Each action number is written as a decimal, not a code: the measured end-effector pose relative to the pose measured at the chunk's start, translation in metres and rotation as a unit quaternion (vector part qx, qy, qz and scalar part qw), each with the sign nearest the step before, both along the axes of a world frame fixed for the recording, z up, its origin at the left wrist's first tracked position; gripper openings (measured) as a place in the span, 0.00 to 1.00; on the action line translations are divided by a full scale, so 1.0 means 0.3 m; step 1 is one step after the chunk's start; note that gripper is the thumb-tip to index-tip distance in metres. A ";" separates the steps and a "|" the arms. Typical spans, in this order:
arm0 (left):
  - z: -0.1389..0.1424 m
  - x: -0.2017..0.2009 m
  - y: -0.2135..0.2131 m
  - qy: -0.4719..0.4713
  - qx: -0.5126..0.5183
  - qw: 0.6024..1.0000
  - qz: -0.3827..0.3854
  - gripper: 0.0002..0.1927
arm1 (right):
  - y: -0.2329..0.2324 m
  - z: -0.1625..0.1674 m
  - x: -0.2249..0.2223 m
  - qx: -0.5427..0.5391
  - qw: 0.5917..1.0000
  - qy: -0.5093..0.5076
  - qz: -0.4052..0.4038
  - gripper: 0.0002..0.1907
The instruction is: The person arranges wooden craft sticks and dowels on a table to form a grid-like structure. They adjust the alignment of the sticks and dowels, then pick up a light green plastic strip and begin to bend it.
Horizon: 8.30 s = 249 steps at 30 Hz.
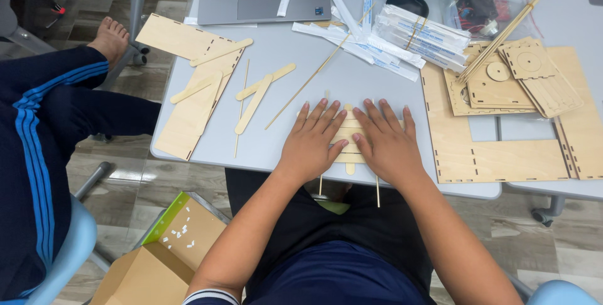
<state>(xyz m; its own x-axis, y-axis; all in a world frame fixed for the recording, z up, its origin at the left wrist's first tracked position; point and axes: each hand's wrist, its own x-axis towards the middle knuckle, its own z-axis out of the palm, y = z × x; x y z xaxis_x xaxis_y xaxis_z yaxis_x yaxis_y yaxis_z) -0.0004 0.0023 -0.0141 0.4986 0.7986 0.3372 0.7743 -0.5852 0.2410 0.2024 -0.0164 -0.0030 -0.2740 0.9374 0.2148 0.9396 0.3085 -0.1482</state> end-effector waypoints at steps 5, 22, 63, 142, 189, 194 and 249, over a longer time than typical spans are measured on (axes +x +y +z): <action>-0.006 0.002 -0.005 0.001 0.003 1.000 0.011 0.31 | -0.002 -0.013 0.004 0.005 1.000 0.003 0.002 0.27; 0.012 0.013 -0.005 0.026 -0.007 1.000 0.011 0.31 | 0.016 0.000 0.012 -0.020 1.000 0.002 0.007 0.27; 0.062 -0.174 -0.036 -0.014 -0.076 0.996 0.041 0.31 | -0.042 0.024 0.162 -0.013 0.996 0.087 -0.023 0.27; -0.028 -0.390 -0.257 -0.218 0.169 0.932 0.236 0.10 | -0.606 -0.166 0.166 0.008 0.979 0.184 0.091 0.22; 0.112 -0.234 -0.182 -0.204 0.060 0.970 0.115 0.07 | -0.240 0.078 0.399 0.114 0.986 0.025 -0.122 0.12; 0.095 -0.238 0.020 -0.135 0.109 0.969 0.174 0.07 | 0.053 0.080 0.342 0.153 0.986 -0.050 -0.051 0.12; 0.138 -0.323 0.043 -0.185 0.095 0.961 0.182 0.07 | -0.022 0.169 0.315 0.092 0.956 0.259 -0.105 0.10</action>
